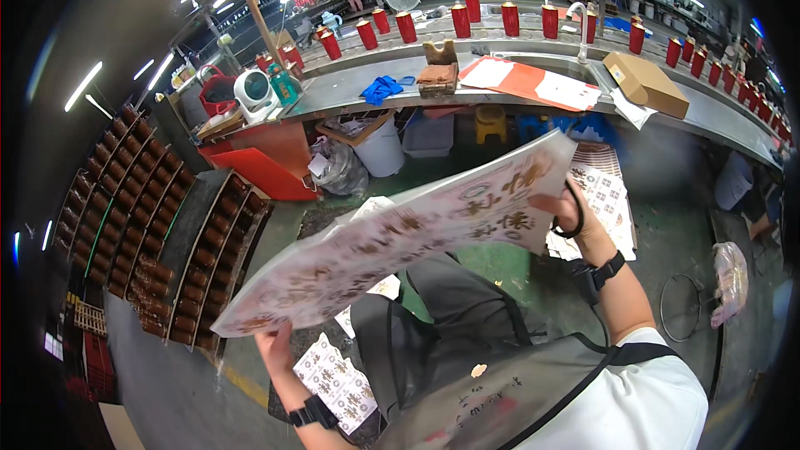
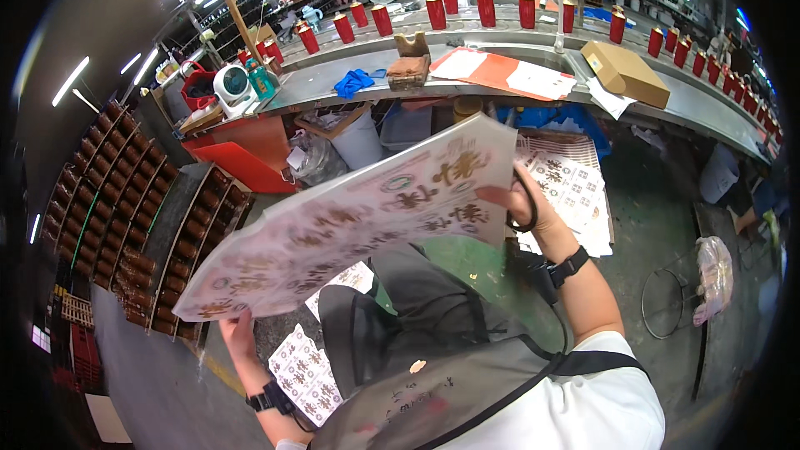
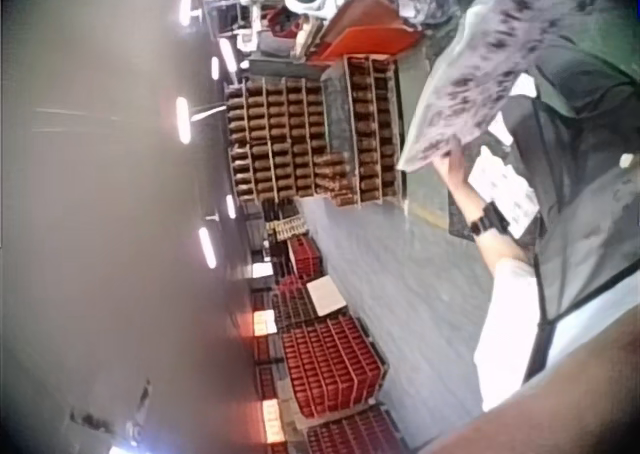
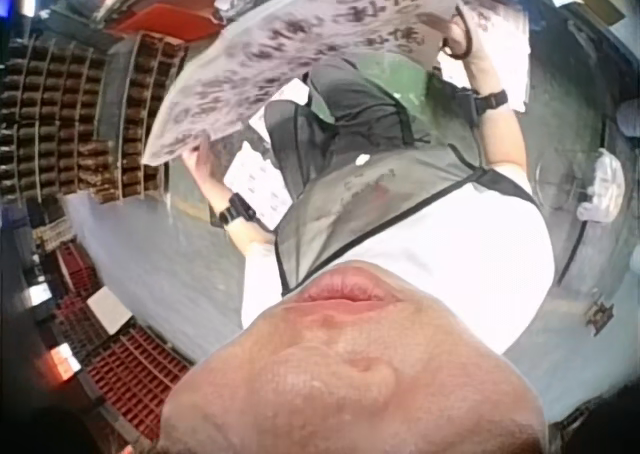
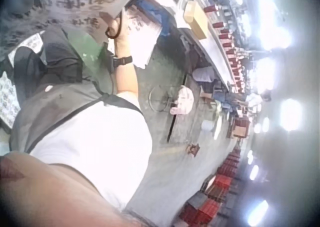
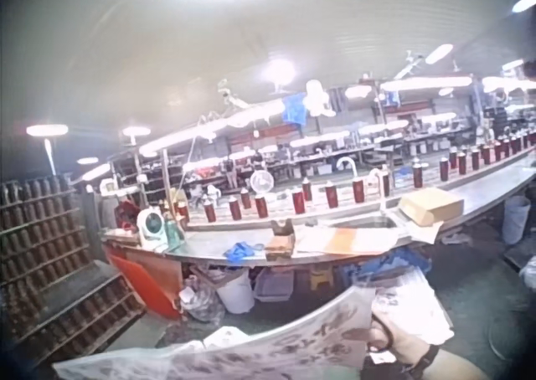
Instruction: The recorder uses scissors to cut individual labels from large printed sheets on a factory floor.
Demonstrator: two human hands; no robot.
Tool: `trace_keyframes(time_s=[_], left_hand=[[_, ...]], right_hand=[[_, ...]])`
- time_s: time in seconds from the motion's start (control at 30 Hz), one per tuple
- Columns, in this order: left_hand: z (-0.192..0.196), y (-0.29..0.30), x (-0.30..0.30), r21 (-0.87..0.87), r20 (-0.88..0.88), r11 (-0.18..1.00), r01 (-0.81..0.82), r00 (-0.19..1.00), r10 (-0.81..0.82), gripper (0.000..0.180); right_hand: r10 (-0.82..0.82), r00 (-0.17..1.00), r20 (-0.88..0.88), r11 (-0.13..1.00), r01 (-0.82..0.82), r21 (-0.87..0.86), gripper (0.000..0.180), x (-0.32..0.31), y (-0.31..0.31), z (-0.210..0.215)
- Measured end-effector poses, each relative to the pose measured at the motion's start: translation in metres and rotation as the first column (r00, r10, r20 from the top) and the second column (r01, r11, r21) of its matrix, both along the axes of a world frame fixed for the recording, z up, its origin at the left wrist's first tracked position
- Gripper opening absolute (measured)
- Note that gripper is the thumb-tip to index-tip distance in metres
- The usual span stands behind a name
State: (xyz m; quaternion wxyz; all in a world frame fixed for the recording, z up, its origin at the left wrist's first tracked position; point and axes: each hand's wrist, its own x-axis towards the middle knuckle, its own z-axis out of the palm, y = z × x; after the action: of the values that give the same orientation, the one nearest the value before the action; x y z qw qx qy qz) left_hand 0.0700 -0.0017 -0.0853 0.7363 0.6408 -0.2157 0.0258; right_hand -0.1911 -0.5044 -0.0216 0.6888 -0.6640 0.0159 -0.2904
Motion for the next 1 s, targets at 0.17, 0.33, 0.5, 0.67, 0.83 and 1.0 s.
trace_keyframes(time_s=[0.17,0.33,0.5,0.67,0.83,1.0], left_hand=[[-0.046,0.025,-0.038,0.17,-0.193,0.985,-0.018,0.98,0.051,0.06],[-0.1,0.025,-0.022,0.33,-0.296,0.943,0.033,0.953,0.07,0.045],[-0.087,0.018,-0.008,0.349,-0.152,0.934,-0.073,0.979,0.134,0.034],[-0.04,0.021,-0.001,0.204,-0.228,0.978,0.034,0.974,0.014,0.032],[-0.02,0.029,-0.014,-0.04,-0.299,0.999,0.001,0.954,-0.013,0.029],[-0.028,0.037,-0.029,-0.176,-0.358,0.979,-0.102,0.933,0.033,0.036]], right_hand=[[0.187,0.926,-0.327,0.973,-0.219,-0.065,0.043,0.035,0.019,-0.051],[0.115,0.989,-0.097,0.949,-0.138,-0.284,0.041,0.056,0.032,-0.068],[-0.025,0.967,-0.253,0.999,0.018,-0.028,0.038,0.083,0.033,-0.062],[-0.052,0.989,-0.142,0.997,0.045,-0.057,0.041,0.102,-0.004,-0.05],[-0.331,0.936,-0.119,0.941,0.337,0.035,0.037,0.082,-0.029,-0.014],[0.267,0.86,-0.435,0.946,-0.32,-0.051,0.036,-0.003,0.038,-0.014]])
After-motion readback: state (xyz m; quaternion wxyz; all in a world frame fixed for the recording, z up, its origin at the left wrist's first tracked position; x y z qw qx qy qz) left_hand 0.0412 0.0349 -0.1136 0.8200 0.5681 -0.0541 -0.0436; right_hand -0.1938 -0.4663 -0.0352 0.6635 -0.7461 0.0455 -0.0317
